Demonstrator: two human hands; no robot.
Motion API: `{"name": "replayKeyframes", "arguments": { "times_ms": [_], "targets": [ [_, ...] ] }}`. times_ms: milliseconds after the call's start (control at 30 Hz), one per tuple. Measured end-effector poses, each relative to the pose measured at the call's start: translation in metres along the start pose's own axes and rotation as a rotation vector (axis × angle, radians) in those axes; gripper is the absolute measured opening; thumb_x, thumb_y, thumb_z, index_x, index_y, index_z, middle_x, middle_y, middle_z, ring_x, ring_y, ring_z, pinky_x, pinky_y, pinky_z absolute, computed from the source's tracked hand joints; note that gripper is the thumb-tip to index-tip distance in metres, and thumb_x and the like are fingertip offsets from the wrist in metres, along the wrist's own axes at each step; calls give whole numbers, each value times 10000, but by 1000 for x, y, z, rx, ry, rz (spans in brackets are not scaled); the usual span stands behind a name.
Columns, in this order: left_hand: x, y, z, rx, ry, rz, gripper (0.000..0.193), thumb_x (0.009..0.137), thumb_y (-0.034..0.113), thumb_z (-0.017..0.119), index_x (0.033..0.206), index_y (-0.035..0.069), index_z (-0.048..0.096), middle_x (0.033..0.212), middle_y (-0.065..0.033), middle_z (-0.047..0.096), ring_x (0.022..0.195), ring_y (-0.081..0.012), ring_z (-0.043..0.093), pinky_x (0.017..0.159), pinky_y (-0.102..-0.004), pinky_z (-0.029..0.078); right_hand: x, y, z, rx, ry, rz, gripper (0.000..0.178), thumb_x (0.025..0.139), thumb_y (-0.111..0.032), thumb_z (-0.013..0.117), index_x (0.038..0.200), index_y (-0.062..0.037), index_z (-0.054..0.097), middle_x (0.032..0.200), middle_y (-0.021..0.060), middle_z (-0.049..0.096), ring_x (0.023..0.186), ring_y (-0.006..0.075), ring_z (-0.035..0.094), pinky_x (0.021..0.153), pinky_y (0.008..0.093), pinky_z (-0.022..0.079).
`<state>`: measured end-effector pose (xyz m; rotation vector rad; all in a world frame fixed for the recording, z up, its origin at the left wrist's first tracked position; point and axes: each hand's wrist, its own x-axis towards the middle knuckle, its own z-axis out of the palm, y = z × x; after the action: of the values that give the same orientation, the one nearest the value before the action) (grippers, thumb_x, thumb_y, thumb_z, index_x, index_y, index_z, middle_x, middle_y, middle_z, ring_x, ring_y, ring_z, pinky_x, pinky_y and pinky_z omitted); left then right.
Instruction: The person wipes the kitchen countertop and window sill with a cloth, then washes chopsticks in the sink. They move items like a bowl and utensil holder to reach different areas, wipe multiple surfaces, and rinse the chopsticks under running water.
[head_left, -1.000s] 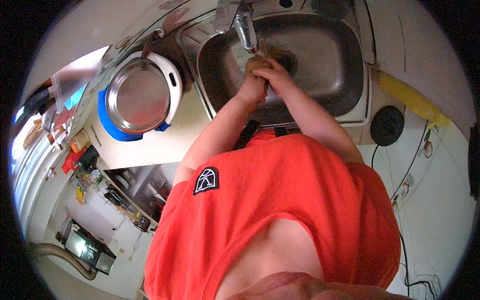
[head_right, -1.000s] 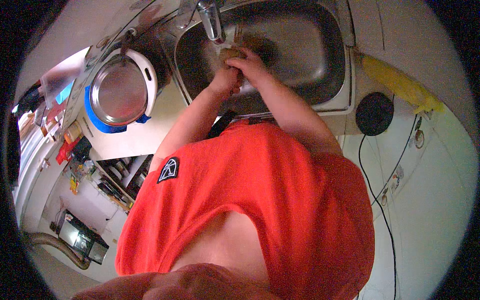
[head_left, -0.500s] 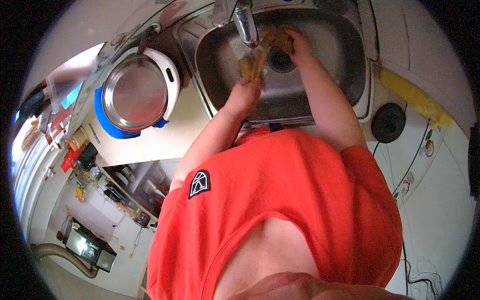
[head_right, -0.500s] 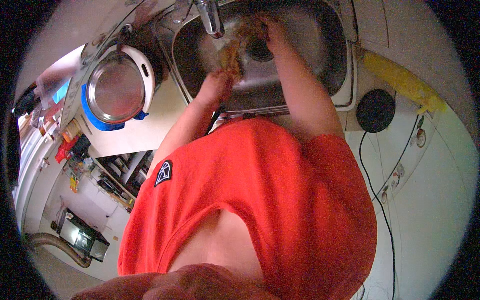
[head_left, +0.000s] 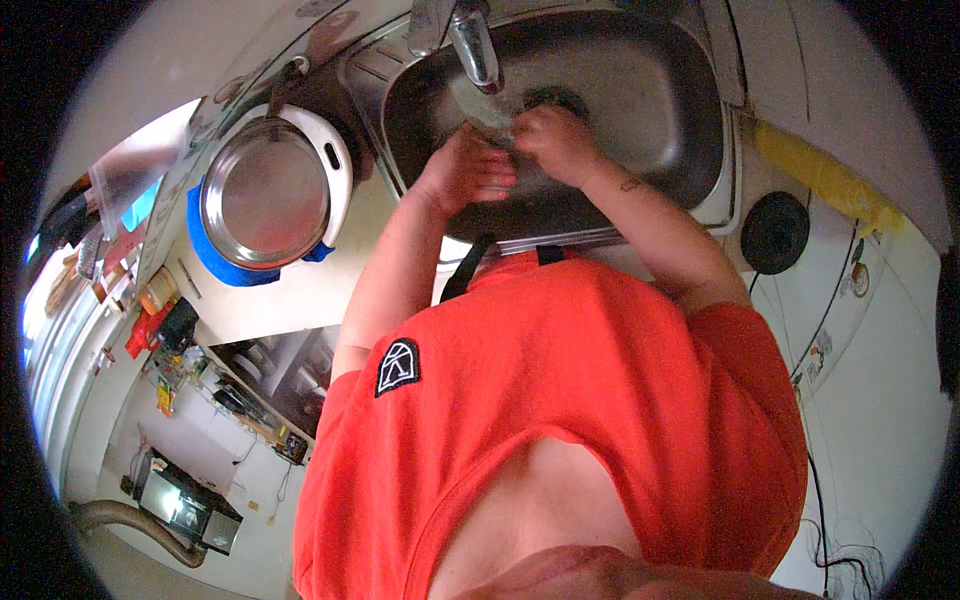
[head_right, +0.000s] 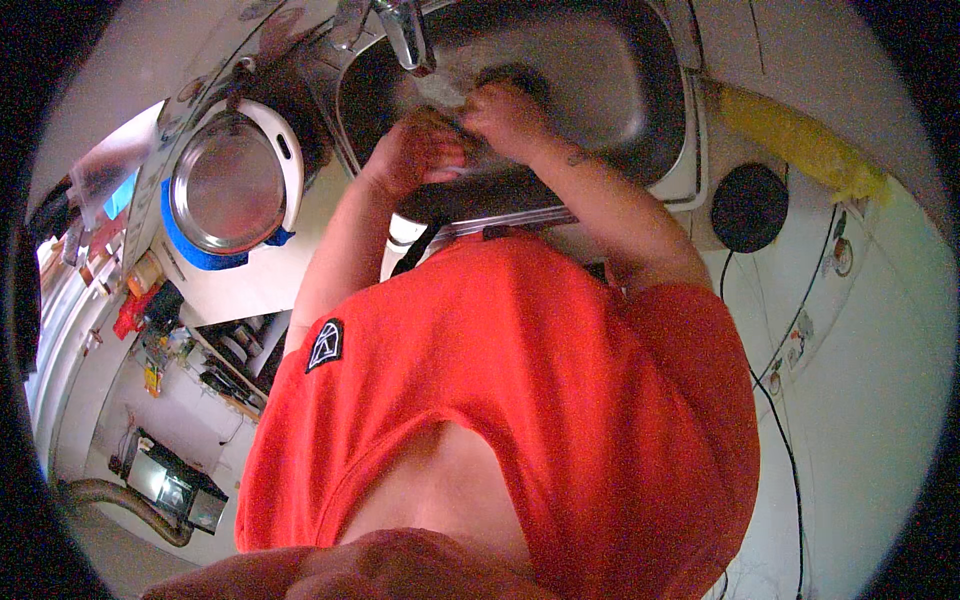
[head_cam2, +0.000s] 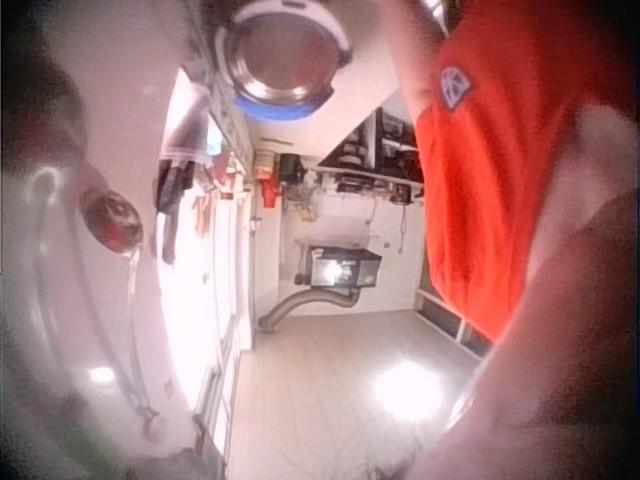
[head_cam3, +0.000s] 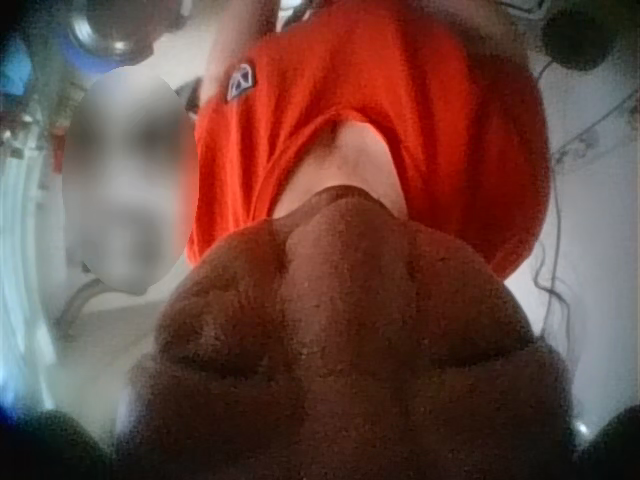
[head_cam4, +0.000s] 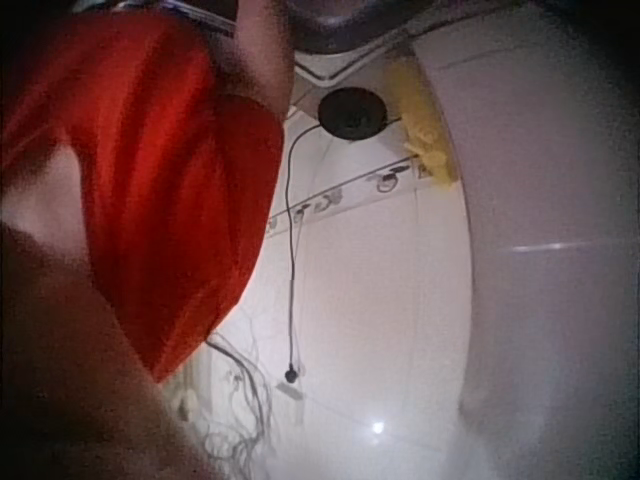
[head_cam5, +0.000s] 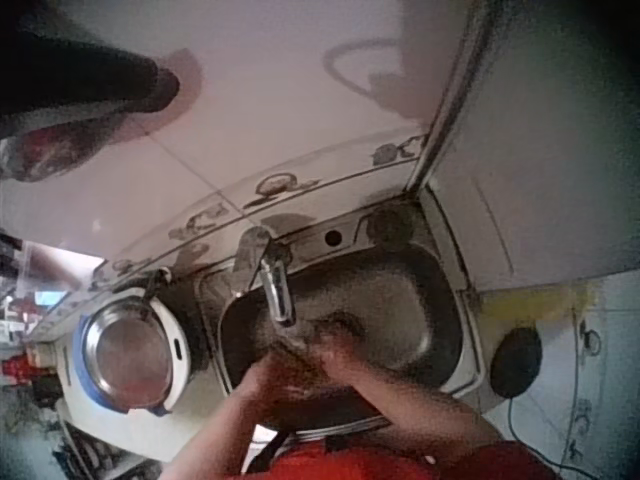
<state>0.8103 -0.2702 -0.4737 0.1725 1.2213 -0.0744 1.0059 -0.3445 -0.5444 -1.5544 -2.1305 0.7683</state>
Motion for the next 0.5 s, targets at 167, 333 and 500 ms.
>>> {"name": "replayKeyframes", "arguments": {
  "times_ms": [167,333,500],
  "targets": [
    [-4,-11,1,51,-249,-91,410,1032,445,401,1043,79,586,744,-8,575,525,-74,492,418,-187,388,4,4,-16,-123,99,-603,171,796,-213,605,885,-83,669,1089,124,611,1048,317,564,928,426,450],
    [-19,-10,24,94,-16,51,265,1015,340,476,1029,101,590,682,31,479,476,-68,369,383,-220,246,47,39,-3,29,-51,-362,174,759,-211,648,880,-86,660,978,123,619,955,339,596,867,465,491],
    [-39,1,33,200,91,135,257,1016,330,476,1006,102,595,680,24,485,485,-94,385,404,-239,286,79,89,-9,34,-191,43,246,794,-187,660,1010,-70,645,1050,129,634,995,323,611,892,442,499]
  ]
}}
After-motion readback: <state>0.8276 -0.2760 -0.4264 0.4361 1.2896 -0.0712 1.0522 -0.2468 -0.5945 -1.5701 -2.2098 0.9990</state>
